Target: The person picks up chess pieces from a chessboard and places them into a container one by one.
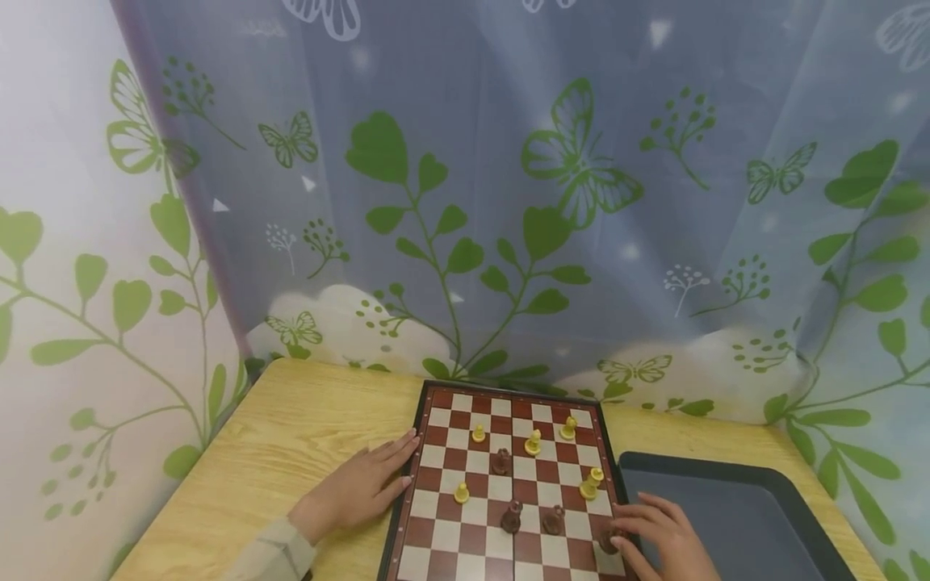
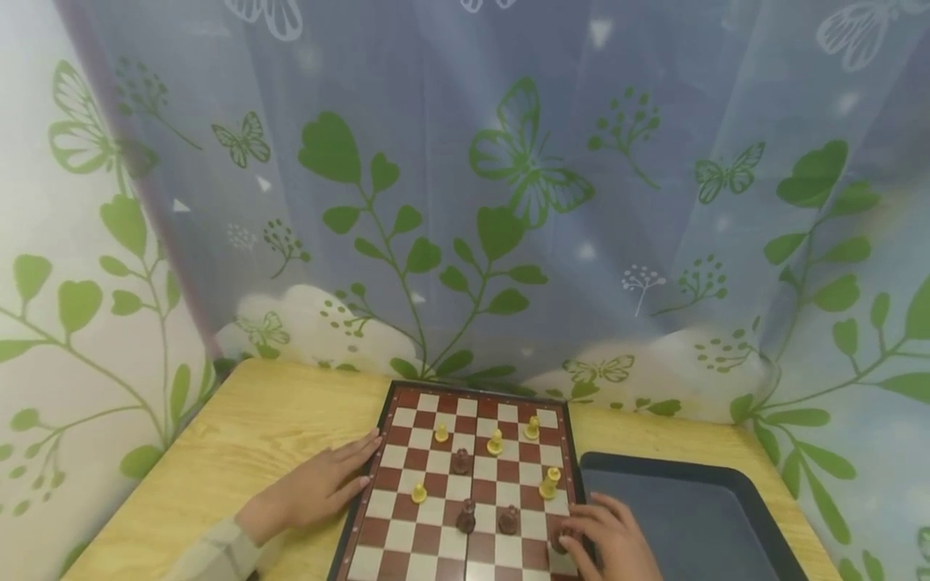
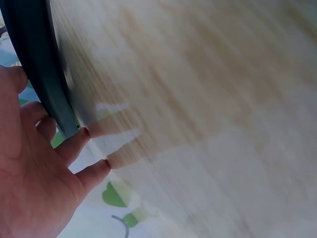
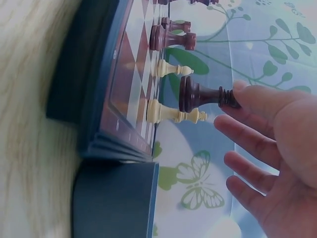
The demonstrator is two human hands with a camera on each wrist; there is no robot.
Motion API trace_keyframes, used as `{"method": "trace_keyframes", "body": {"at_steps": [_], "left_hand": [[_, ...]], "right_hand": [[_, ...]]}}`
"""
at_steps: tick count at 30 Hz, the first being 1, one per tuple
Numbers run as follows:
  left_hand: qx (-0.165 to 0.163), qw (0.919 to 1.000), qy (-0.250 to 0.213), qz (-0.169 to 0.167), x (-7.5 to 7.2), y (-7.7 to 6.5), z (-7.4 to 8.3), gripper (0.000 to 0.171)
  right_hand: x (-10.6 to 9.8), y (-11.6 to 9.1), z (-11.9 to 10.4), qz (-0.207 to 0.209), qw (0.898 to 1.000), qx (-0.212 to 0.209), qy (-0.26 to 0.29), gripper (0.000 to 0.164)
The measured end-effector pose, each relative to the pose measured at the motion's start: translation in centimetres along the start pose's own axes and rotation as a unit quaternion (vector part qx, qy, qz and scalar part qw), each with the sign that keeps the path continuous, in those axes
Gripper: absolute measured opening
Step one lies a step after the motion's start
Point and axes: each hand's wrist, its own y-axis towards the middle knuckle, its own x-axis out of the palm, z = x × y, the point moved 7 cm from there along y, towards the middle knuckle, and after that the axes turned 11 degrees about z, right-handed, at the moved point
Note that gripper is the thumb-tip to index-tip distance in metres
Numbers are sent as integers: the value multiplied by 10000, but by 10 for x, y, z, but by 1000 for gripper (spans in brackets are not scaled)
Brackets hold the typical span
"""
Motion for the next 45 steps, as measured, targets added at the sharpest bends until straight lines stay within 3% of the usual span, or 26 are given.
{"method": "trace_keyframes", "body": {"at_steps": [6,17,30,37,45], "left_hand": [[0,10000,58,3,0,-1,-3,61],[60,9999,71,52,3,1,-3,60],[86,10000,7,1,0,2,-1,60],[68,10000,-41,-57,0,0,-1,60],[-24,9999,-80,-132,2,0,-2,61]], "right_hand": [[-6,-8,4,672,9976,-138,-47,26],[-15,-15,21,1780,9831,311,282,26],[-21,-17,33,2382,9648,1024,446,22],[-23,-19,38,2421,9586,1455,362,21],[-27,-21,43,2620,9528,1471,430,23]]}}
